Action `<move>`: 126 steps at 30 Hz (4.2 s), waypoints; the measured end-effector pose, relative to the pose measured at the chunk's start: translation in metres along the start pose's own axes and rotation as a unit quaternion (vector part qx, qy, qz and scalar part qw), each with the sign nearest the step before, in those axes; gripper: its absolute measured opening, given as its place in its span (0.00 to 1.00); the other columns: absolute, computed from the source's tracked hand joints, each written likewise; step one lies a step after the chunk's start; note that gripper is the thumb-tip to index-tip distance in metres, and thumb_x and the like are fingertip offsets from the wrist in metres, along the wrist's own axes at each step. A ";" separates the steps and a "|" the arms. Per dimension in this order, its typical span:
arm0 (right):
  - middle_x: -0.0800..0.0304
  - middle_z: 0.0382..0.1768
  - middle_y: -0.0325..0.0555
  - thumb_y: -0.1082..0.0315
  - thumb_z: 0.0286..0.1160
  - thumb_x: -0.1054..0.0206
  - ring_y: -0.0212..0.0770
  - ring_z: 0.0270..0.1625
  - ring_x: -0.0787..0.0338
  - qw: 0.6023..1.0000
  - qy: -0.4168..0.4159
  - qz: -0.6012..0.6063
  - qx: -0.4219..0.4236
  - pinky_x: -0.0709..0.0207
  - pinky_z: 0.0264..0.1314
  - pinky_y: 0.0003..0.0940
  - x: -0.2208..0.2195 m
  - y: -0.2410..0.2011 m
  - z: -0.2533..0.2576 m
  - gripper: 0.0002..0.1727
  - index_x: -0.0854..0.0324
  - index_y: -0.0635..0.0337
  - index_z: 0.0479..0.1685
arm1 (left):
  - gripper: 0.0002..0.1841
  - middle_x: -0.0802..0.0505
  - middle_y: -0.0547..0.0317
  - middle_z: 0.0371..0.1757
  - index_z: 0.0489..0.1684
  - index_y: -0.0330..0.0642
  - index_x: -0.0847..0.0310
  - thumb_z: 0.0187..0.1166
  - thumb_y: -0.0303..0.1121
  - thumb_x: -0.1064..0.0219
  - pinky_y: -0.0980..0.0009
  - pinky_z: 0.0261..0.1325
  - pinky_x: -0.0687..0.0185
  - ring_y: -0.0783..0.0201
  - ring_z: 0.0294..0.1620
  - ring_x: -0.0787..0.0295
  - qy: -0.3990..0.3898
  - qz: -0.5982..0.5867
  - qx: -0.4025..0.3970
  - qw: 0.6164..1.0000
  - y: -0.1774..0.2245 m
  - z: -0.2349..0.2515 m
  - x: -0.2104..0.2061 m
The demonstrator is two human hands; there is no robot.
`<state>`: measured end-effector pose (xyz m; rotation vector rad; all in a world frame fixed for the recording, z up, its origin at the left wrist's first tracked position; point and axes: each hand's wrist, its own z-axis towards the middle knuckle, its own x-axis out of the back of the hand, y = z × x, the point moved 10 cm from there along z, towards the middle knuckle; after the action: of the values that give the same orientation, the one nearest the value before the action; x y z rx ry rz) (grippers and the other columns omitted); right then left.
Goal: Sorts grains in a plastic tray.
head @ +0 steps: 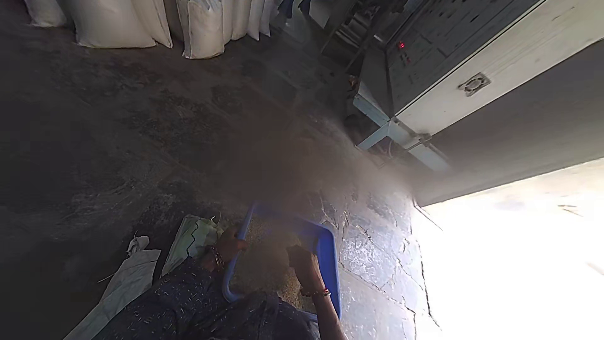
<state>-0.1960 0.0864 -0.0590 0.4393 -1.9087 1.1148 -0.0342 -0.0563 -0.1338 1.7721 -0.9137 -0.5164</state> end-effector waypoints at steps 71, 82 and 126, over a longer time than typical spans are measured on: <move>0.08 0.51 0.63 0.58 0.84 0.33 0.59 0.58 0.09 0.984 -0.144 -0.012 -0.102 0.23 0.66 0.60 -0.036 0.029 -0.011 0.19 0.14 0.67 0.59 | 0.28 0.13 0.37 0.55 0.69 0.24 0.25 0.65 0.19 0.29 0.59 0.58 0.20 0.56 0.51 0.15 0.012 0.008 0.014 1.000 0.003 -0.006 0.001; 0.09 0.43 0.61 0.59 0.89 0.39 0.56 0.49 0.10 0.987 -0.129 -0.023 -0.089 0.23 0.59 0.57 -0.033 0.022 -0.010 0.18 0.14 0.68 0.56 | 0.27 0.13 0.40 0.52 0.67 0.25 0.24 0.63 0.18 0.30 0.60 0.56 0.19 0.58 0.49 0.15 0.007 0.000 0.004 1.000 0.004 -0.006 0.001; 0.10 0.59 0.65 0.64 0.84 0.35 0.59 0.66 0.11 0.991 -0.122 -0.041 -0.035 0.25 0.75 0.55 -0.045 0.011 -0.011 0.18 0.14 0.71 0.60 | 0.26 0.13 0.36 0.55 0.68 0.24 0.24 0.66 0.19 0.29 0.56 0.60 0.21 0.53 0.52 0.15 0.015 0.016 0.038 0.999 -0.001 -0.003 0.002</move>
<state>-0.1720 0.0968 -0.0986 0.6332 -2.1151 0.9719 -0.0301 -0.0560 -0.1334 1.8264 -0.9511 -0.4378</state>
